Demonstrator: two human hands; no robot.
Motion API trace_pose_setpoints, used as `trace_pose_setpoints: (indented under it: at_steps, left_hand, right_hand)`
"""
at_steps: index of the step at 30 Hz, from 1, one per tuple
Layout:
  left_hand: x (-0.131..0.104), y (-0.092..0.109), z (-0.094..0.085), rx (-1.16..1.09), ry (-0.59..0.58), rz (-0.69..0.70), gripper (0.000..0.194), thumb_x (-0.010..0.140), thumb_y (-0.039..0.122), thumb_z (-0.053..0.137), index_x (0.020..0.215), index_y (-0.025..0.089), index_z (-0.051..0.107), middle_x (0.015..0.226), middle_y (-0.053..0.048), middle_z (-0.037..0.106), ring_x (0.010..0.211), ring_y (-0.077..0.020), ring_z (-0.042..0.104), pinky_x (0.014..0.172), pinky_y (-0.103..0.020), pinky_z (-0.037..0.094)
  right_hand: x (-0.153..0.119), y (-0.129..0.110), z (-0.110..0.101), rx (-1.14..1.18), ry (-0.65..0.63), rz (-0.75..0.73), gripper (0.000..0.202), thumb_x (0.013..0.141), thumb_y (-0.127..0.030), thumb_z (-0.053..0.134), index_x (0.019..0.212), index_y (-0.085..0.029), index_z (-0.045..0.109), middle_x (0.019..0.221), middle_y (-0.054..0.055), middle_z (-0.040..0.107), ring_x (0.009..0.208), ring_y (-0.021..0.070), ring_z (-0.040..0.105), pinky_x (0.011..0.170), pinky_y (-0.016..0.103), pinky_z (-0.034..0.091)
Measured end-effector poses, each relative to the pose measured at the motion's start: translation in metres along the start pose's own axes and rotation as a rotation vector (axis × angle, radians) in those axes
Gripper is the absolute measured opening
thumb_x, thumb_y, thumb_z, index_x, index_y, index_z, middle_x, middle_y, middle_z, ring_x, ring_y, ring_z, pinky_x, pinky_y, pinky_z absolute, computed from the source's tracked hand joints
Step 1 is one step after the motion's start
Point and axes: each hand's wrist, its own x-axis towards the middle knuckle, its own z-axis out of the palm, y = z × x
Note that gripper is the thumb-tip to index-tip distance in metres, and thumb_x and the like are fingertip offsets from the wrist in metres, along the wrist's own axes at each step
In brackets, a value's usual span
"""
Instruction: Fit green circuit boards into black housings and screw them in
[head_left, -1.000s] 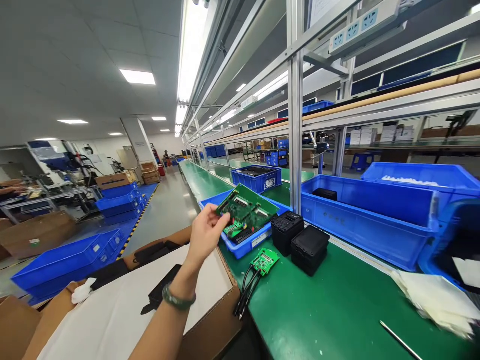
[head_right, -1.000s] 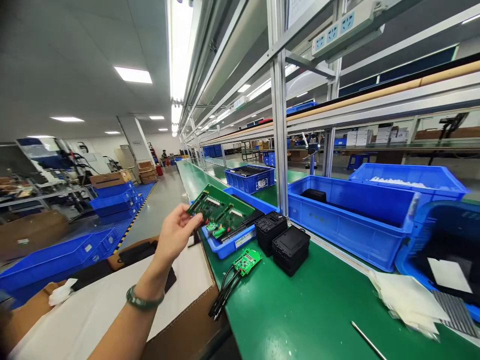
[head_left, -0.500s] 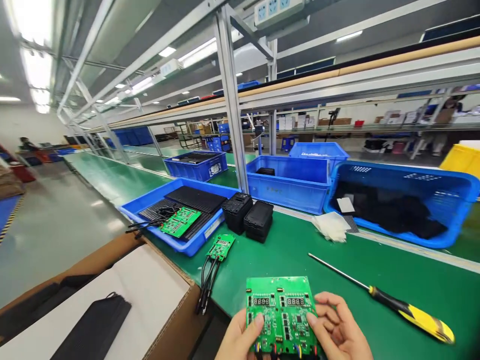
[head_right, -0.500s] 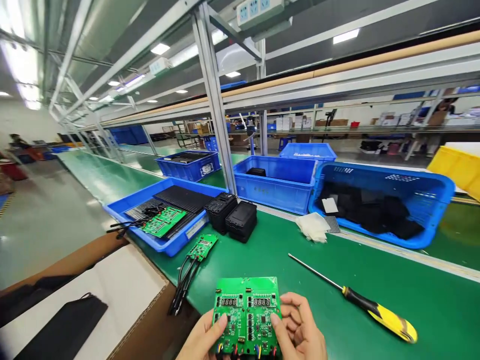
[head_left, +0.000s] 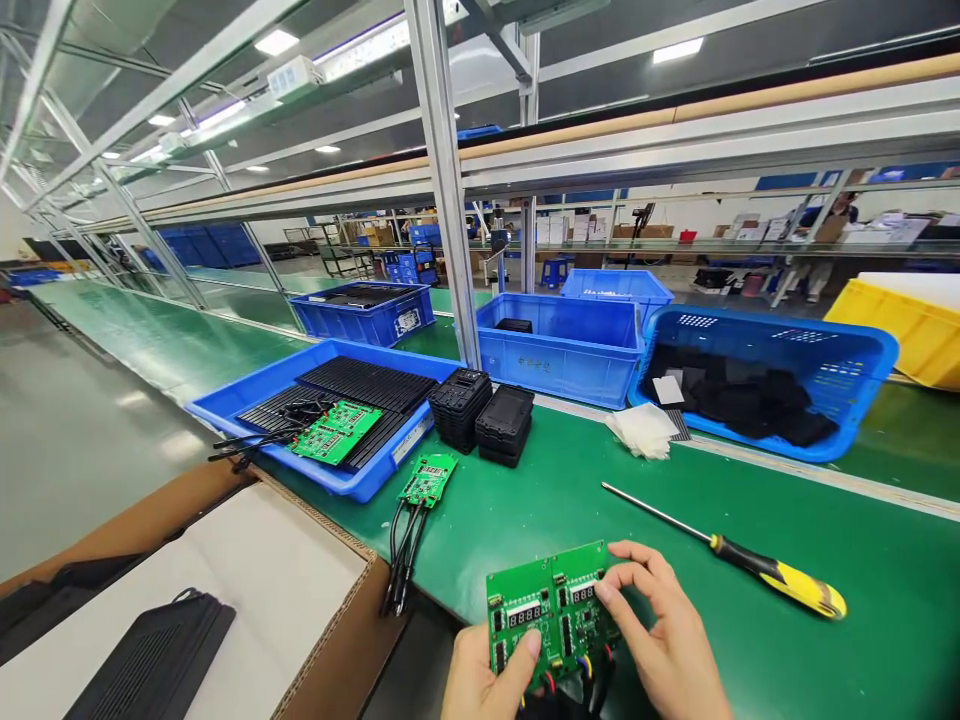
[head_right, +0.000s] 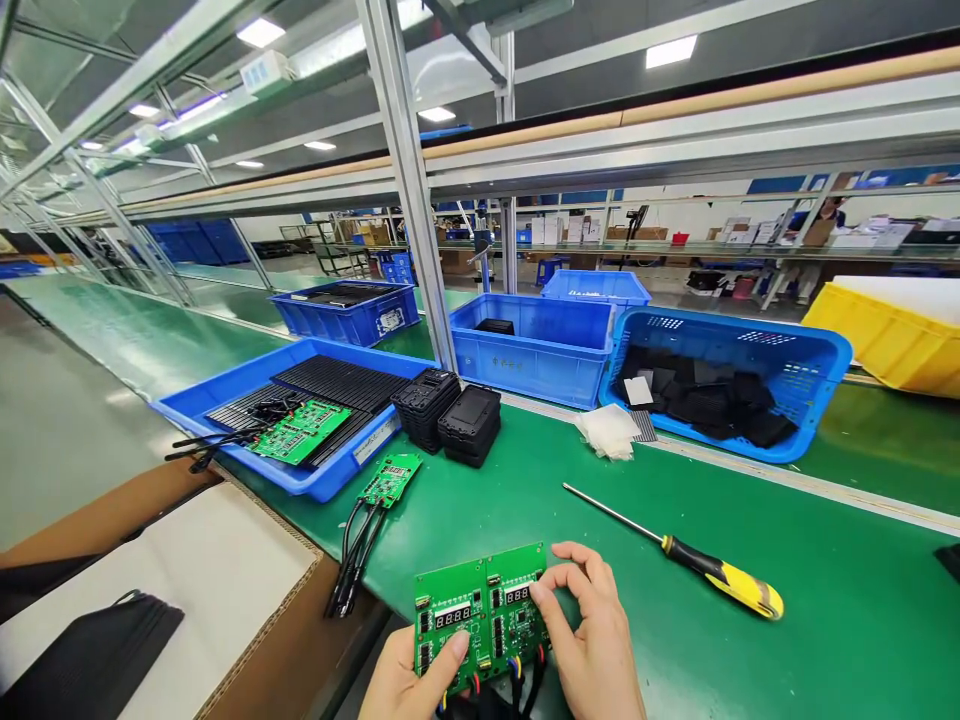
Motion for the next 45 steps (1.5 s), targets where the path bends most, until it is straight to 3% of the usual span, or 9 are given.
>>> trace_pose_setpoints:
  at_steps: [5,8,13,23,29,32,38,42,45]
  left_hand:
    - [-0.001,0.004,-0.001,0.127,-0.002,0.069,0.056,0.072,0.07,0.068,0.083,0.017,0.079,0.082,-0.01,0.072,0.081,-0.0264,0.065,0.077,-0.034,0.055]
    - [-0.002,0.012,0.002,0.061,-0.033,-0.01,0.051,0.071,0.064,0.073,0.089,0.017,0.078,0.085,-0.01,0.071,0.078,-0.0262,0.064,0.065,-0.032,0.058]
    - [0.002,0.038,0.0,0.01,-0.302,-0.021,0.042,0.078,0.058,0.069,0.072,0.017,0.072,0.058,-0.001,0.056,0.055,-0.0167,0.053,0.044,-0.023,0.05]
    - [0.017,0.072,-0.02,0.218,-0.43,0.069,0.028,0.076,0.041,0.071,0.061,0.019,0.063,0.063,0.0,0.057,0.06,-0.0161,0.052,0.051,-0.022,0.044]
    - [0.025,0.075,-0.015,0.164,-0.687,-0.087,0.028,0.079,0.037,0.063,0.06,0.018,0.056,0.052,0.002,0.053,0.047,-0.0127,0.05,0.043,-0.021,0.039]
    - [0.029,0.069,-0.018,0.088,-0.69,-0.15,0.029,0.077,0.042,0.065,0.065,0.017,0.057,0.053,0.003,0.054,0.043,-0.011,0.049,0.039,-0.02,0.039]
    - [0.031,0.056,-0.024,-0.176,-0.429,-0.173,0.045,0.07,0.057,0.076,0.077,0.014,0.064,0.059,0.0,0.059,0.048,-0.0125,0.055,0.04,-0.021,0.046]
    - [0.022,0.054,-0.009,-0.162,-0.384,-0.083,0.052,0.074,0.062,0.072,0.074,0.011,0.066,0.059,-0.003,0.062,0.047,-0.0119,0.055,0.043,-0.022,0.048]
    - [0.012,0.052,0.004,-0.12,-0.351,-0.049,0.052,0.077,0.063,0.07,0.077,0.011,0.068,0.062,-0.003,0.062,0.048,-0.0126,0.055,0.045,-0.024,0.052]
  right_hand:
    - [0.0,-0.014,0.005,-0.126,0.141,-0.154,0.027,0.093,-0.04,0.051,0.076,-0.025,0.064,0.116,0.011,0.058,0.111,0.0282,0.055,0.085,0.043,0.052]
    - [0.004,-0.022,-0.006,-0.256,0.163,-0.383,0.01,0.092,-0.029,0.055,0.087,-0.026,0.063,0.117,0.01,0.054,0.11,0.0272,0.053,0.081,0.04,0.05]
    - [0.012,-0.035,-0.027,-0.51,-0.174,-0.822,0.015,0.088,-0.009,0.054,0.085,-0.024,0.057,0.095,0.004,0.057,0.085,0.0201,0.054,0.071,0.033,0.042]
    - [0.027,-0.059,-0.03,-0.725,-0.452,-1.127,0.017,0.076,-0.017,0.069,0.076,-0.021,0.053,0.07,-0.003,0.055,0.066,0.0151,0.05,0.061,0.032,0.037]
    - [0.024,-0.063,-0.022,-0.801,-0.528,-1.175,0.013,0.077,-0.021,0.071,0.079,-0.02,0.058,0.071,-0.001,0.056,0.063,0.0158,0.049,0.053,0.033,0.037]
    - [0.023,-0.06,-0.033,-0.811,-0.559,-1.166,0.008,0.081,-0.015,0.065,0.079,-0.019,0.058,0.07,0.0,0.056,0.062,0.0175,0.05,0.051,0.034,0.037]
    - [0.03,-0.059,-0.087,-0.267,-0.742,-0.576,0.015,0.098,-0.018,0.047,0.086,-0.026,0.051,0.085,-0.001,0.062,0.074,0.0125,0.059,0.068,0.022,0.05]
    - [0.021,-0.054,-0.064,-0.115,-0.454,-0.459,0.013,0.097,-0.028,0.049,0.087,-0.027,0.057,0.129,0.007,0.056,0.127,0.0225,0.048,0.099,0.037,0.05]
    - [0.014,-0.049,-0.026,-0.127,-0.27,-0.401,0.018,0.097,-0.031,0.048,0.084,-0.026,0.059,0.145,0.008,0.046,0.141,0.0289,0.031,0.105,0.054,0.044]
